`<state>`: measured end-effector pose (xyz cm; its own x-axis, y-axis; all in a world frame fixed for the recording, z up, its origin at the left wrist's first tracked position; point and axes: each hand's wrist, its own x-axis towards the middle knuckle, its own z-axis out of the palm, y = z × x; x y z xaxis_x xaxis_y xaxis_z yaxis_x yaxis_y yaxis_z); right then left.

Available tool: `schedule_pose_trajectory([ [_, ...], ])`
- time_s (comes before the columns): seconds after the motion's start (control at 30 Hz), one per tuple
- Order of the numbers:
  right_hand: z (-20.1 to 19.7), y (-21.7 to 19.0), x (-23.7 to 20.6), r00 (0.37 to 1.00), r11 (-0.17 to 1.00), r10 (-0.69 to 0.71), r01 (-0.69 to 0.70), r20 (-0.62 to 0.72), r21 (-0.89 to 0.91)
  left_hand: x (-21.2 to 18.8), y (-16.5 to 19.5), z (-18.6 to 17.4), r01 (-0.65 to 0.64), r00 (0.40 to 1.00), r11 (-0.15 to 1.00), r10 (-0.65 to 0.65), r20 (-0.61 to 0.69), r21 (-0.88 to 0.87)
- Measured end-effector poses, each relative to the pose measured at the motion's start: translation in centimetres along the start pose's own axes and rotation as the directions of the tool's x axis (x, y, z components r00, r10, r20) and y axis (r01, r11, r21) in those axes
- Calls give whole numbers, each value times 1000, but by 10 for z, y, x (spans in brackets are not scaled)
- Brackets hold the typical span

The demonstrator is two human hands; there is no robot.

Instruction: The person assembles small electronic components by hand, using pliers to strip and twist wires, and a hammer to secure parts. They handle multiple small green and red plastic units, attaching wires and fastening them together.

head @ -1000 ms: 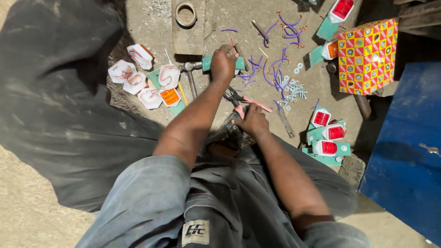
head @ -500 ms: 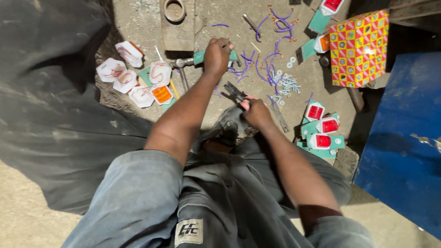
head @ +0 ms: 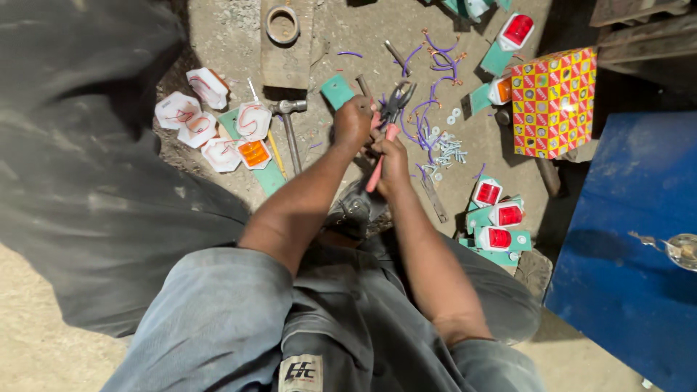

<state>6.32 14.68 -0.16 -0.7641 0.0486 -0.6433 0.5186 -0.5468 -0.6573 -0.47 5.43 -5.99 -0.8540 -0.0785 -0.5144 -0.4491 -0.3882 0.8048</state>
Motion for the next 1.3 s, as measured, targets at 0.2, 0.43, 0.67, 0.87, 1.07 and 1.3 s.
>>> schedule_pose_trajectory([
  [0.2,-7,5,-9,967,967,253,-253,38,0,-2,16,-17,49,994,930,-81,75,363],
  [0.43,-26,-44,-37,960,761,242,-276,-138,-587,5,21,-13,140,964,930,-207,169,338],
  [0.67,-2,-54,-43,989,-105,-140,34,48,-994,8,12,-22,-155,954,805,-28,299,573],
  [0.87,-2,-44,-42,968,-361,-226,22,110,-932,4,10,-29,-300,932,728,84,353,616],
  [1.07,-4,-37,-38,952,-346,-275,34,136,-938,4,16,-26,-310,927,729,89,364,610],
  [1.3,-18,-41,-22,791,817,570,-517,222,-257,11,21,-34,-27,980,842,-83,179,539],
])
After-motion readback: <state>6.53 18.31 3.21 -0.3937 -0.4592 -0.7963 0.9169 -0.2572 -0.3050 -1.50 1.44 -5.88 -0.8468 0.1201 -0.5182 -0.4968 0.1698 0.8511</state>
